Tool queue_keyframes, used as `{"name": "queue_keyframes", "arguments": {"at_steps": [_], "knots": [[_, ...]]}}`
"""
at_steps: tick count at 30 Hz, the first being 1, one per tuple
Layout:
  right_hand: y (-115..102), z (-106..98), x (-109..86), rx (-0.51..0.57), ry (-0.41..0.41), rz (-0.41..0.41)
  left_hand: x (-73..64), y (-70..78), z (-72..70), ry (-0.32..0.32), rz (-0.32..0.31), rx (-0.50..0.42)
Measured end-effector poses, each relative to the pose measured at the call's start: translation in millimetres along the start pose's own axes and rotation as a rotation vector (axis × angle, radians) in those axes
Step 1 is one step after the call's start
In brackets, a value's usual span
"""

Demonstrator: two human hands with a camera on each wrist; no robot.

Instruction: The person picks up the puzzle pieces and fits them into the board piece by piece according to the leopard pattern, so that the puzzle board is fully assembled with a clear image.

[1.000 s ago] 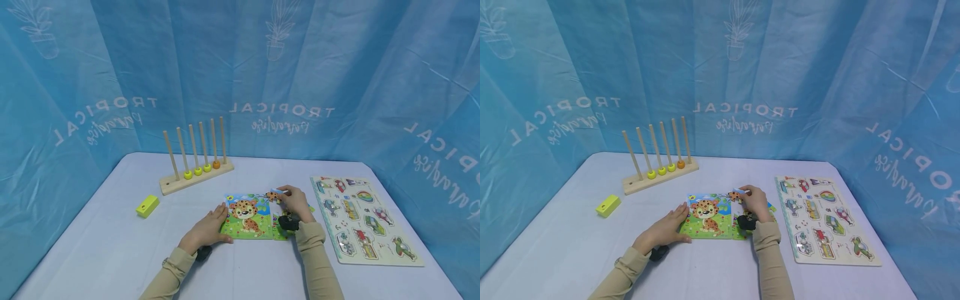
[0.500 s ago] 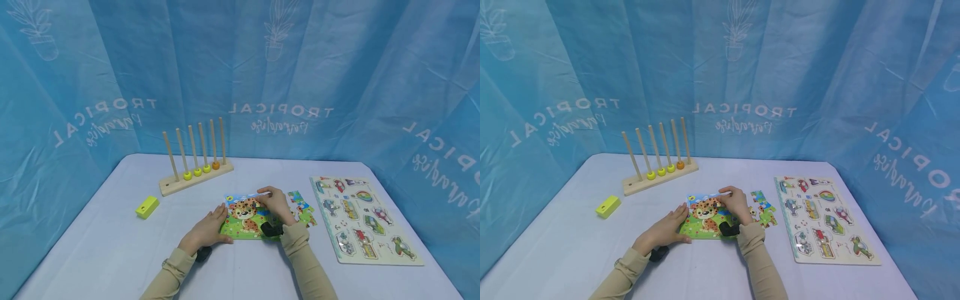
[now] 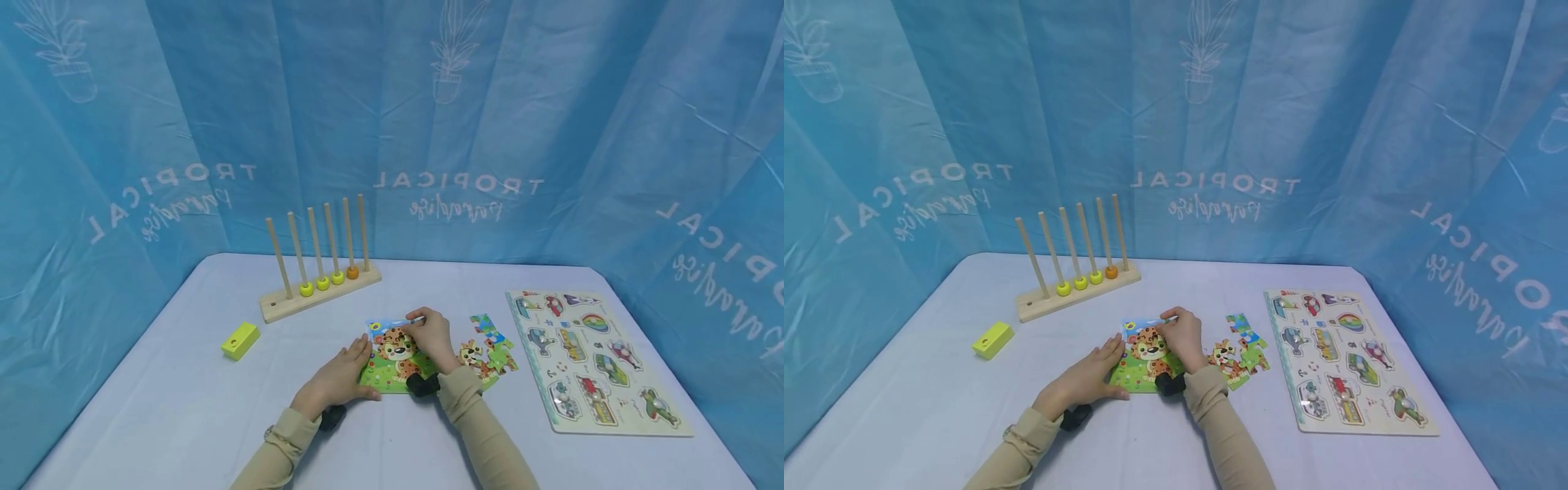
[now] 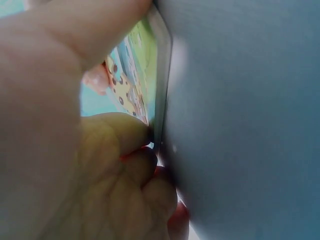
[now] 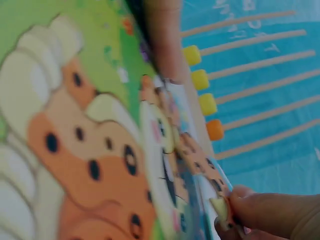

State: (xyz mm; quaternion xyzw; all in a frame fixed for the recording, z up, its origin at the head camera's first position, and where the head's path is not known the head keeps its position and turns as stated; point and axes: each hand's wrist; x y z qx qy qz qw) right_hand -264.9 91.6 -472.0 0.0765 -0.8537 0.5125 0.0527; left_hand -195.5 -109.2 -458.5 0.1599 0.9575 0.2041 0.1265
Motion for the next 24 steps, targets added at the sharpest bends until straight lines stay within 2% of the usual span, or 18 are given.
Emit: {"name": "queue_keyframes", "arguments": {"at_steps": [7, 13, 24], "knots": [[-0.8, 3.7, 0.2, -0.042, 0.025, -0.024, 1.3, 0.8, 2.2, 0.011, 0.004, 0.001], [-1.0, -2.0, -0.7, -0.088, 0.069, 0.007, 2.0, 1.8, 1.3, 0.016, 0.008, 0.001], [-0.6, 6.6, -1.8, -0.168, 0.107, -0.076, 0.3, -0.2, 0.5, 0.013, 0.003, 0.013]]}}
Point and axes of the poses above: each hand's wrist, its own x-axis towards the middle knuckle, its own z-axis out of the palm, y = z × x, and after that the axes turned 6 degrees about -z, right-handed
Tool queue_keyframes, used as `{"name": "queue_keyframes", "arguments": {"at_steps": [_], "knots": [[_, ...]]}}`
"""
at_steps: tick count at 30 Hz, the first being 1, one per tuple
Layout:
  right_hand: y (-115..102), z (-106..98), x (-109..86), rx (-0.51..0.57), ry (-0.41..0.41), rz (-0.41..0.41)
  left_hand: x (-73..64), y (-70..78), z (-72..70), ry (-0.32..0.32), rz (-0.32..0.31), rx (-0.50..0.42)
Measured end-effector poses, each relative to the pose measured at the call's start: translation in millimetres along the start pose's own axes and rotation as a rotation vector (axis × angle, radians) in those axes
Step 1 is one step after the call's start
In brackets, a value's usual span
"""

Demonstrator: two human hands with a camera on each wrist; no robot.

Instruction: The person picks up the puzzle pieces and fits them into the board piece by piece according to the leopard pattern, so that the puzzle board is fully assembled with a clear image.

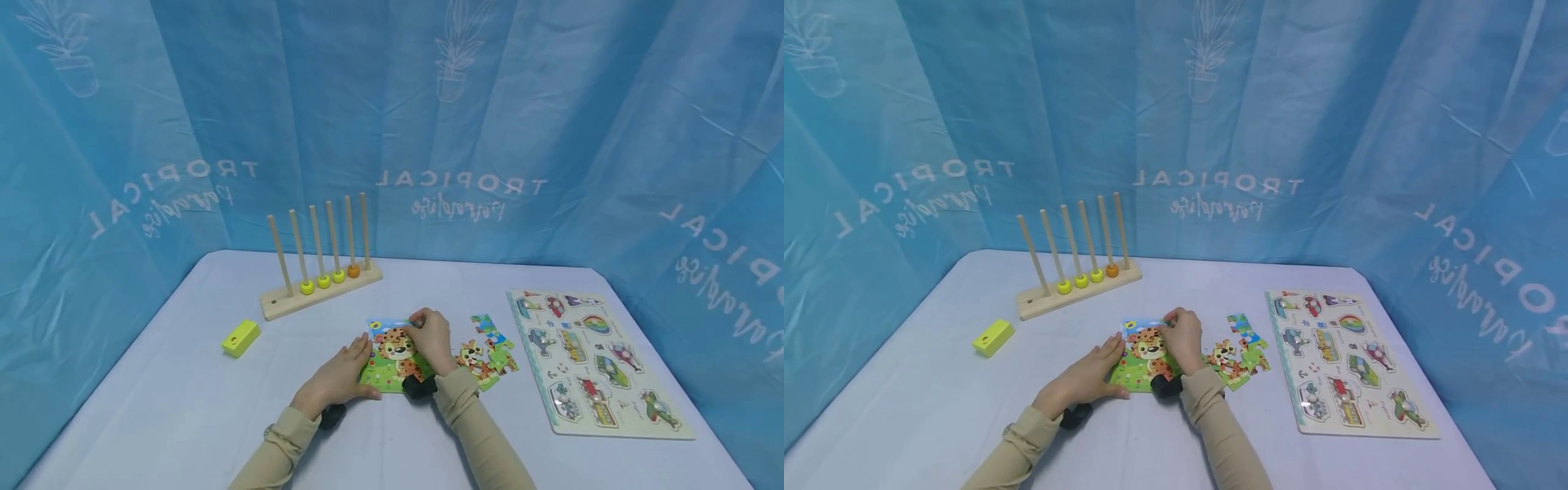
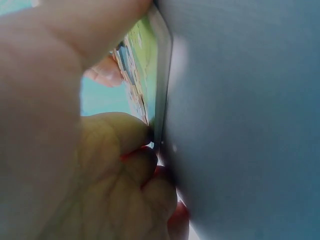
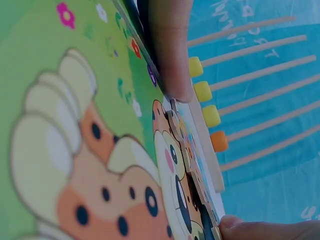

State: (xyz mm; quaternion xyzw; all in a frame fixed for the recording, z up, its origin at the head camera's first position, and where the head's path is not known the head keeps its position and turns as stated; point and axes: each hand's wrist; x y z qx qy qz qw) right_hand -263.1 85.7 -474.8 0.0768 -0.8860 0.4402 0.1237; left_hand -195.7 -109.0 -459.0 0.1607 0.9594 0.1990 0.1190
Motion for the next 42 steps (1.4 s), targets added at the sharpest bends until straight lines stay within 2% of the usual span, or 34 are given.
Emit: {"name": "queue_keyframes", "arguments": {"at_steps": [10, 18, 24, 29, 37, 40, 42], "knots": [[6.1, 0.5, -0.2, 0.042, -0.055, -0.040, 0.0, -0.1, -0.5, 0.000, 0.003, -0.005], [18.9, -21.7, 7.8, 0.323, -0.166, 0.088, 0.8, -1.0, 1.2, 0.002, -0.002, -0.006], [29.4, -40.8, 13.3, 0.393, -0.152, 0.108, -0.2, 0.2, -0.5, 0.003, 0.006, -0.007], [40.7, -63.8, 16.3, 0.332, -0.050, 0.164, 0.3, 0.2, -1.5, 0.009, 0.014, 0.001], [60.0, -87.4, 13.3, 0.081, 0.195, 0.268, -1.1, 0.3, -1.2, 0.003, 0.009, -0.018], [65.6, -87.9, 11.8, 0.019, 0.241, 0.296, -1.3, 0.2, -0.8, 0.001, 0.005, -0.014], [67.2, -87.0, 10.6, -0.024, 0.238, 0.310, -1.1, -0.1, -0.2, 0.001, 0.005, -0.012]]}}
Point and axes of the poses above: each hand's wrist, its own x-axis towards the middle knuckle, its own z-axis out of the palm, y = z × x, and after that the axes turned 6 degrees about -z, right-handed
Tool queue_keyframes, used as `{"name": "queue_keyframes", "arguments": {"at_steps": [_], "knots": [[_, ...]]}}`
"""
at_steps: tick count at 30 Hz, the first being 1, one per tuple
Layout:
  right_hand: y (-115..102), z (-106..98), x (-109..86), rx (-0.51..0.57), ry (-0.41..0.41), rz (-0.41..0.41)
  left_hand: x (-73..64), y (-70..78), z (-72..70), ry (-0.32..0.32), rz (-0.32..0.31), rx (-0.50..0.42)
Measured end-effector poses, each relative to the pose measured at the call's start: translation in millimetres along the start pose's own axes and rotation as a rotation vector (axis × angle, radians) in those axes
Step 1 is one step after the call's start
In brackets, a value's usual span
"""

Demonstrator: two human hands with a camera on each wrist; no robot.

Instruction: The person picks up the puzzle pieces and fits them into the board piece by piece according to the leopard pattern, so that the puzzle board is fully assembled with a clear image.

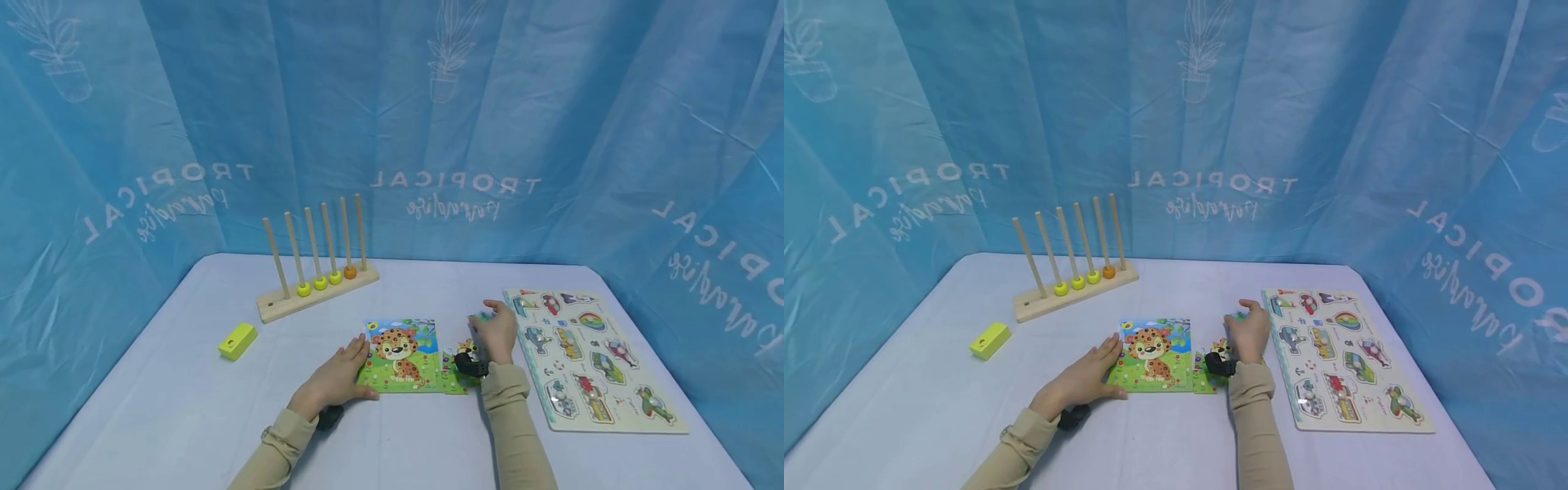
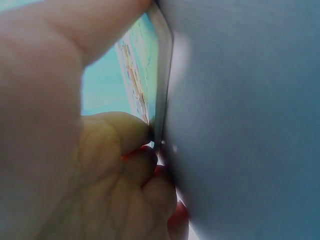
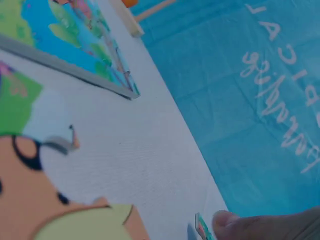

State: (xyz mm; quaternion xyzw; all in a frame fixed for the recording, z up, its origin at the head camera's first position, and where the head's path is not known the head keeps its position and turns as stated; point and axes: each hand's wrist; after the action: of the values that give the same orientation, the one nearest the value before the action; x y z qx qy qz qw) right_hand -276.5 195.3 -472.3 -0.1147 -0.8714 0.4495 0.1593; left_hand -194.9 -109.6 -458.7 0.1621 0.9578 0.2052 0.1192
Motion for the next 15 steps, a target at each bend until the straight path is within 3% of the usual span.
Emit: {"name": "queue_keyframes", "arguments": {"at_steps": [8, 15], "knots": [[-3.4, 3.0, -3.6, -0.165, -0.032, -0.055, 0.1, -0.3, -0.2, 0.001, -0.001, 0.003], [-3.4, -0.6, -4.3, -0.118, -0.043, -0.044, -0.4, -0.5, 0.5, 0.005, 0.003, 0.002]]}}
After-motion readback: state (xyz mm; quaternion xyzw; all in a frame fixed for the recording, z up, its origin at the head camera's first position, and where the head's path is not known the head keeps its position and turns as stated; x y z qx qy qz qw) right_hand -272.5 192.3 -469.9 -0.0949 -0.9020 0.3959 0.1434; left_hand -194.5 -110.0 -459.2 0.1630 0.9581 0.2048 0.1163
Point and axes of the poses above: each hand's wrist, its own x-axis towards the middle knuckle, its own z-axis out of the palm, y = z × x, and after that the axes turned 6 degrees about -z, right-handed
